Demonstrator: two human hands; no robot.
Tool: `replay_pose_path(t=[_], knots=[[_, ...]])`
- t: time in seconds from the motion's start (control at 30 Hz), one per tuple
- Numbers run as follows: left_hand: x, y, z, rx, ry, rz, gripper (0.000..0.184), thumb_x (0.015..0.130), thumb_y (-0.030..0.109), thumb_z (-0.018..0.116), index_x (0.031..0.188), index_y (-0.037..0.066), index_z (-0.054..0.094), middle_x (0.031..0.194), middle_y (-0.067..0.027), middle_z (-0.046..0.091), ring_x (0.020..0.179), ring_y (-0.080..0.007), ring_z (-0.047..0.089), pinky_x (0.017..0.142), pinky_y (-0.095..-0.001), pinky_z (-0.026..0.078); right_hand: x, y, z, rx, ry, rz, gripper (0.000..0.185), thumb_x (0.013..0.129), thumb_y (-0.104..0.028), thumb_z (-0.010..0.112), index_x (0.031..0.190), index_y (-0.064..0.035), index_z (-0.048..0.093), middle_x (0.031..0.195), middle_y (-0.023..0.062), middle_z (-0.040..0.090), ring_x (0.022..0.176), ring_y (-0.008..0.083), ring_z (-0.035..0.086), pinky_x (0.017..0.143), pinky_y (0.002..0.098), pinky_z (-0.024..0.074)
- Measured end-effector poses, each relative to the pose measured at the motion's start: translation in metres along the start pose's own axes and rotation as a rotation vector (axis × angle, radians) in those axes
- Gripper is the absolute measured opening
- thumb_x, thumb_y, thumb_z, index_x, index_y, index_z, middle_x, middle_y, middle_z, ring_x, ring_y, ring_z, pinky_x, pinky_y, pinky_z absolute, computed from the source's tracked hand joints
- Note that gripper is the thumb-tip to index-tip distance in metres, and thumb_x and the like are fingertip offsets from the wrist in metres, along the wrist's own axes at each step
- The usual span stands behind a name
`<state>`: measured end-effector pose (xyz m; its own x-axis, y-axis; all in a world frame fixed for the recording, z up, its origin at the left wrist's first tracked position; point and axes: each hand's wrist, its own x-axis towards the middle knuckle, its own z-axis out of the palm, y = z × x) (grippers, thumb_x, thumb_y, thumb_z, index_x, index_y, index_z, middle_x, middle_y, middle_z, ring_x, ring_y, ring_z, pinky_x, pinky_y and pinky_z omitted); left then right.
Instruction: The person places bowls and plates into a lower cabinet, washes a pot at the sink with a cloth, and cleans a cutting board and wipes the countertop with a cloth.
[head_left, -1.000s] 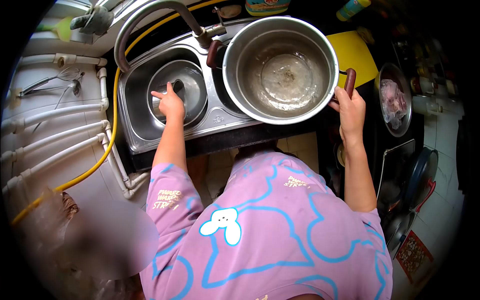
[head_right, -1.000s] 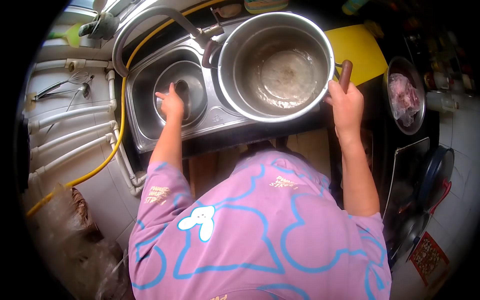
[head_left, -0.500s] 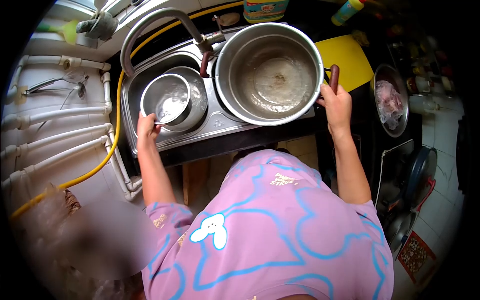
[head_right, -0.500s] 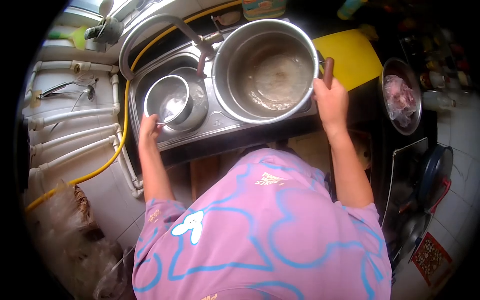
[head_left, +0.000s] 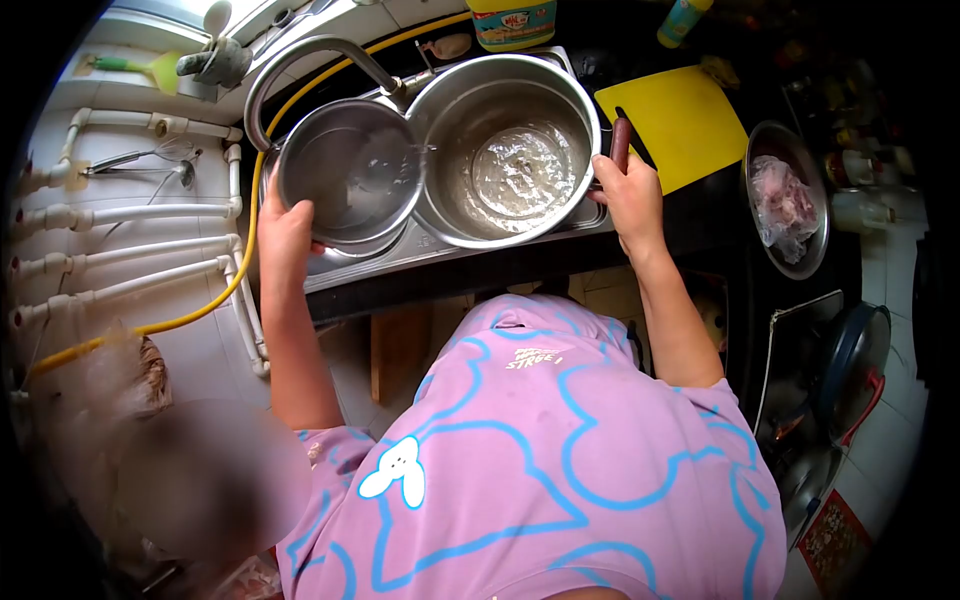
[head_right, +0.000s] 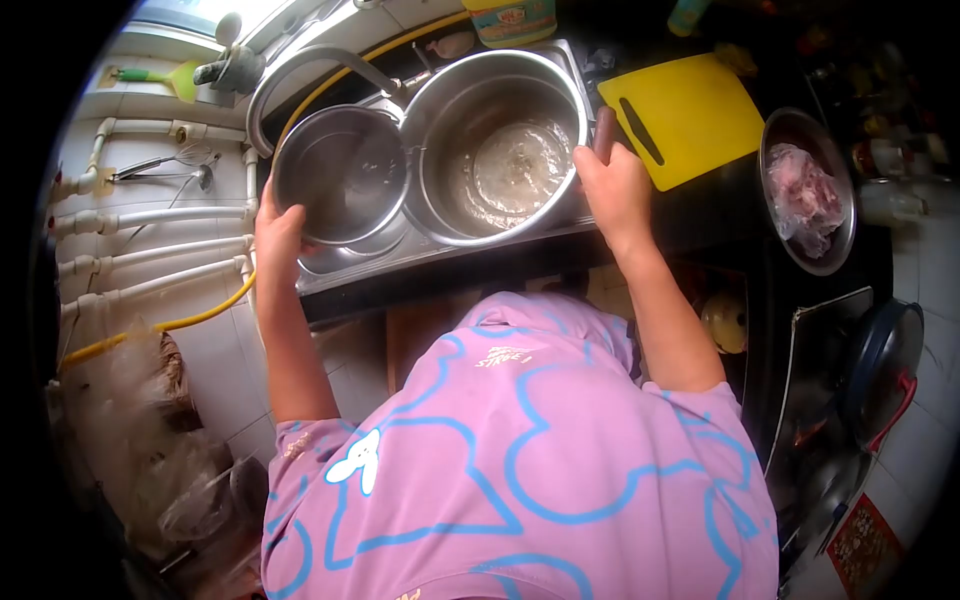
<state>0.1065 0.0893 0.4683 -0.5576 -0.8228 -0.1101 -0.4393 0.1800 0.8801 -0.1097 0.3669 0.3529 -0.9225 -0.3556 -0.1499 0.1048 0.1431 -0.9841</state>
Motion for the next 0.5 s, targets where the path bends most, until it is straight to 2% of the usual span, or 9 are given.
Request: replay_pose_path(t=[0.07, 0.1, 0.13, 0.2, 0.23, 0.3, 0.4, 0.43, 0.5], knots=[[-0.006, 0.01, 0.02, 0.016, -0.007, 0.083, 0.069, 0.073, -0.002, 0.042, 0.141, 0.011, 0.042, 0.116, -0.0091, 0.062, 0.074, -0.0143, 0.065, 0.043, -0.0221, 0.049, -0.001, 0.002, -0.002, 0.011, -0.01, -0.002, 0.032, 0.082, -0.025, 0.059, 0.079, 0.0062, 0.06, 0.069, 0.011, 0.062, 0.061, 0.0173, 0.062, 0.06, 0.0316, 0.0513], [0.002, 0.003, 0.028, 0.03, -0.018, 0.185, 0.073, 0.072, -0.003, 0.043, 0.141, 0.021, 0.043, 0.121, -0.0174, 0.061, 0.08, -0.0252, 0.07, 0.05, -0.0296, 0.055, 0.0, 0.003, -0.003, 0.02, -0.015, -0.002, 0.032, 0.082, -0.025, 0.059, 0.078, 0.0061, 0.06, 0.069, 0.0106, 0.061, 0.061, 0.0171, 0.061, 0.06, 0.0315, 0.0513], [0.004, 0.002, 0.033, 0.224, 0.011, 0.304, 0.073, 0.073, -0.003, 0.044, 0.14, 0.026, 0.043, 0.126, -0.0209, 0.057, 0.092, -0.0303, 0.067, 0.063, -0.0338, 0.055, 0.001, 0.005, -0.003, 0.021, -0.014, -0.002, 0.032, 0.082, -0.025, 0.059, 0.078, 0.0061, 0.06, 0.069, 0.0106, 0.061, 0.061, 0.0171, 0.061, 0.06, 0.0315, 0.0513], [0.004, 0.007, 0.05, 0.503, 0.079, 0.389, 0.073, 0.076, -0.001, 0.048, 0.138, 0.036, 0.044, 0.139, -0.0265, 0.041, 0.117, -0.0394, 0.051, 0.093, -0.0419, 0.047, 0.003, 0.008, -0.003, 0.076, -0.018, 0.011, 0.031, 0.082, -0.025, 0.059, 0.078, 0.0057, 0.06, 0.069, 0.0091, 0.06, 0.062, 0.0166, 0.06, 0.06, 0.0312, 0.0515], [0.011, -0.005, 0.055, 0.616, 0.137, 0.59, 0.073, 0.076, 0.0, 0.048, 0.138, 0.038, 0.043, 0.142, -0.0236, 0.04, 0.111, -0.0392, 0.056, 0.088, -0.0417, 0.05, 0.004, 0.007, -0.003, 0.077, -0.017, 0.011, 0.031, 0.082, -0.025, 0.059, 0.078, 0.0057, 0.06, 0.069, 0.0091, 0.06, 0.062, 0.0166, 0.06, 0.06, 0.0312, 0.0515], [0.008, 0.004, 0.066, 0.704, 0.147, 0.609, 0.074, 0.076, -0.001, 0.051, 0.137, 0.04, 0.044, 0.142, -0.0215, 0.042, 0.1, -0.0375, 0.063, 0.078, -0.0406, 0.054, 0.005, 0.005, -0.003, 0.07, -0.105, 0.08, 0.024, 0.09, -0.017, 0.054, 0.099, 0.0048, 0.06, 0.091, 0.0083, 0.064, 0.079, 0.0149, 0.064, 0.071, 0.0301, 0.0552], [0.003, 0.015, 0.078, 0.827, 0.121, 0.643, 0.07, 0.08, -0.003, 0.053, 0.134, 0.041, 0.048, 0.143, -0.0185, 0.041, 0.1, -0.0348, 0.064, 0.067, -0.0365, 0.056, 0.009, 0.004, 0.0, 0.084, -0.102, 0.073, 0.024, 0.089, -0.017, 0.054, 0.099, 0.0047, 0.06, 0.088, 0.0078, 0.064, 0.077, 0.0154, 0.064, 0.07, 0.0296, 0.055], [0.005, 0.012, 0.08, 0.828, 0.114, 0.642, 0.07, 0.08, -0.003, 0.053, 0.134, 0.041, 0.048, 0.143, -0.0185, 0.041, 0.1, -0.0348, 0.064, 0.067, -0.0365, 0.056, 0.009, 0.005, -0.001, 0.091, -0.102, 0.084, 0.024, 0.088, -0.017, 0.054, 0.098, 0.0046, 0.06, 0.087, 0.0077, 0.064, 0.077, 0.0156, 0.064, 0.07, 0.0298, 0.055], [0.015, 0.005, 0.09, 0.93, 0.245, 1.015, 0.071, 0.079, 0.0, 0.059, 0.131, 0.047, 0.05, 0.142, -0.0159, 0.044, 0.075, -0.026, 0.07, 0.049, -0.0289, 0.053, 0.01, 0.008, -0.003, 0.122, -0.099, 0.089, 0.024, 0.088, -0.017, 0.054, 0.097, 0.0042, 0.06, 0.086, 0.0074, 0.064, 0.076, 0.0153, 0.064, 0.069, 0.0296, 0.0549]])
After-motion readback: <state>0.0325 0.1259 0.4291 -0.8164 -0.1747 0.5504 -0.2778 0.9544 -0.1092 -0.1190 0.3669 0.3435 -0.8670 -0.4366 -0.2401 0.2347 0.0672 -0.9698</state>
